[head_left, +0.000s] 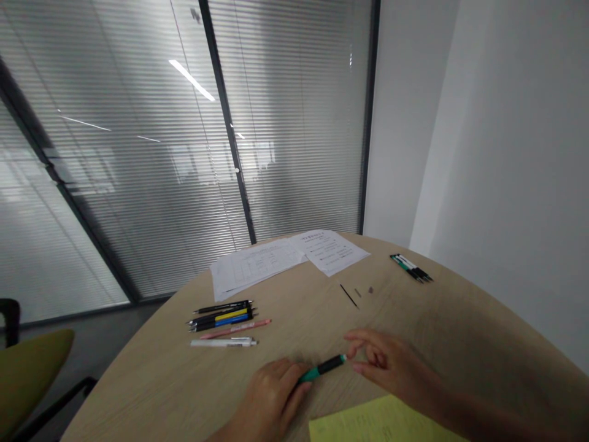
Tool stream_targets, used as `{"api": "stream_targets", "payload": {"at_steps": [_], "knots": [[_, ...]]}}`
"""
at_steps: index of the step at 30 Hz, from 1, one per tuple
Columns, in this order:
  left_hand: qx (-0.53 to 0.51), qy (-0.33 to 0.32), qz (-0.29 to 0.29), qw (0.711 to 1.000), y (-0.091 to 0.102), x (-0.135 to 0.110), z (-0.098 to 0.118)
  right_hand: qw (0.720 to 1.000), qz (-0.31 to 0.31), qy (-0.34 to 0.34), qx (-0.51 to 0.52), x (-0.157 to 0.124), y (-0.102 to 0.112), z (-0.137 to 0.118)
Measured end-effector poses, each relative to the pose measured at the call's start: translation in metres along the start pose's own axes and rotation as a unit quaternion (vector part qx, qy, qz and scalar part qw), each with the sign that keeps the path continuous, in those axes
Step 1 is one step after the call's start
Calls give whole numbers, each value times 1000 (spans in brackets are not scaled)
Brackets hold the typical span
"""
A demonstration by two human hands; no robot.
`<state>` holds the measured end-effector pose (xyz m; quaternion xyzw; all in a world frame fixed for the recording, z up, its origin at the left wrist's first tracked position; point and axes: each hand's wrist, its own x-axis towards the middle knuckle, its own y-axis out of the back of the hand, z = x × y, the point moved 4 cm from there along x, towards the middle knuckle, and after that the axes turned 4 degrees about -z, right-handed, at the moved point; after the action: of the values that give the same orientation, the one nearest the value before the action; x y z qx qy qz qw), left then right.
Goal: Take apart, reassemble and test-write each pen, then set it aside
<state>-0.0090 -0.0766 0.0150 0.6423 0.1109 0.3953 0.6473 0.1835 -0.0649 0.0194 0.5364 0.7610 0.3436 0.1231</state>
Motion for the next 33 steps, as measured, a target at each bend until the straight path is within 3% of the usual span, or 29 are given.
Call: {"api": "stream_targets", "payload": {"at_steps": [4, 8, 14, 17, 25, 33], "knots": [[-37, 49, -14, 998, -3, -2, -7, 998, 61, 13, -12, 9, 11, 16], [-112, 78, -19, 990, -4, -3, -11, 986, 98, -33, -127, 26, 25, 39], [-190, 129, -32, 973, -2, -1, -17, 928, 65, -71, -360, 54, 27, 57], [-223, 145, -22, 964, 0, 0, -22, 901, 37, -97, -421, 66, 25, 56], [-228, 164, -1, 960, 2, -1, -32, 887, 14, -156, -434, 86, 23, 56], [-155, 138, 13, 978, -3, -3, -39, 919, 21, -108, -379, 67, 19, 45]]}}
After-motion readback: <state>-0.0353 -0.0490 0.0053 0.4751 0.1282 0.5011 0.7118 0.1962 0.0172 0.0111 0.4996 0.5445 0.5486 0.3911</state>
